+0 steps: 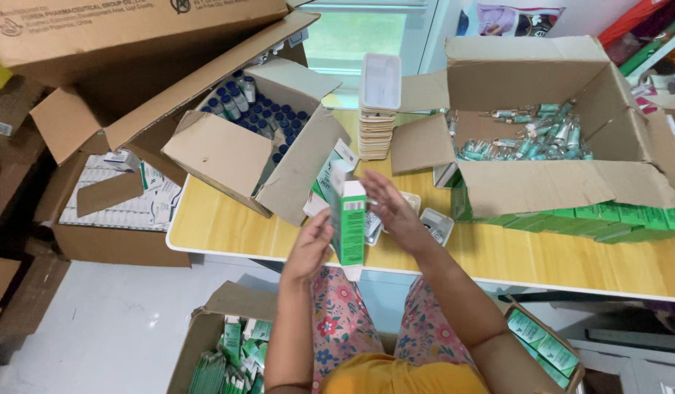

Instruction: The person sits at a table and repeatedly packs small vials and foil-wrapped items into green and white boxes. They retrieve boxes from a floor-level carton, place items inside, close the flaps, and set the finished boxes aside on the table.

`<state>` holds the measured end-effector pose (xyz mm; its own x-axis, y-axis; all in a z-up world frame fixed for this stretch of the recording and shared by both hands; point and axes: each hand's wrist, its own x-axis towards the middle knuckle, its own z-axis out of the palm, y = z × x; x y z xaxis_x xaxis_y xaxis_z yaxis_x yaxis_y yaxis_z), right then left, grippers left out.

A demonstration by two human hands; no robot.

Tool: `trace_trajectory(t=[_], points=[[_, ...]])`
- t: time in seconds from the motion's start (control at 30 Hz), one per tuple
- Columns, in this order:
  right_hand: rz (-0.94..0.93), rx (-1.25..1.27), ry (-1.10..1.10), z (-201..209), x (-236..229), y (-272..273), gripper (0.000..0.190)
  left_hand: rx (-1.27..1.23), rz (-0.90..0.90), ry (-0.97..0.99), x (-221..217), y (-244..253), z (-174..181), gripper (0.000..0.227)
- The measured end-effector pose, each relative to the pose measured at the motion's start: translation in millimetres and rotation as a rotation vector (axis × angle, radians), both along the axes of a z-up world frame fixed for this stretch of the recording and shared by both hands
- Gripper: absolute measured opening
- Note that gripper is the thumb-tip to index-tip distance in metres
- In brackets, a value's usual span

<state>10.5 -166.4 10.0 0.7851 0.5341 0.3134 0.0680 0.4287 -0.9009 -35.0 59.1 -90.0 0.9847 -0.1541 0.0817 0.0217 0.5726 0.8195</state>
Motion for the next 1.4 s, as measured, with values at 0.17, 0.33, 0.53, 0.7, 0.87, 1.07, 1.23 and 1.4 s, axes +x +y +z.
trace_trajectory(t=[0.17, 0.33, 0.53, 0.7, 0.87, 1.07, 1.23, 1.4], points=[[-0.051, 0.042, 0.033, 2, -4, 15, 0.062, 0.127, 0.1, -0.001, -3, -27, -2, 0.066], [-0.359, -0.045, -0.04, -10, -7, 12, 0.05, 0.433, 0.407, -0.278, -22, -47, 41, 0.064], [-0.576, -0.115, -0.204, -2, -26, 5, 0.05, 0.458, 0.474, -0.405, -43, -59, 91, 0.079], [-0.614, -0.17, -0.525, 20, -46, 1, 0.041, 0.665, 0.473, -0.328, -49, -64, 102, 0.07], [-0.6, -0.379, -0.62, 35, -56, -10, 0.05, 0.607, 0.318, -0.29, -53, -60, 97, 0.063], [-0.437, -0.08, -0.25, 37, -44, -20, 0.035, 0.818, 0.41, -0.581, -54, -52, 97, 0.061], [-0.314, -0.079, -0.202, 42, -41, -30, 0.009, 0.739, 0.316, -0.443, -53, -46, 84, 0.065], [-0.238, -0.168, -0.303, 56, -46, -35, 0.016, 0.431, 0.255, -0.451, -51, -46, 59, 0.086]])
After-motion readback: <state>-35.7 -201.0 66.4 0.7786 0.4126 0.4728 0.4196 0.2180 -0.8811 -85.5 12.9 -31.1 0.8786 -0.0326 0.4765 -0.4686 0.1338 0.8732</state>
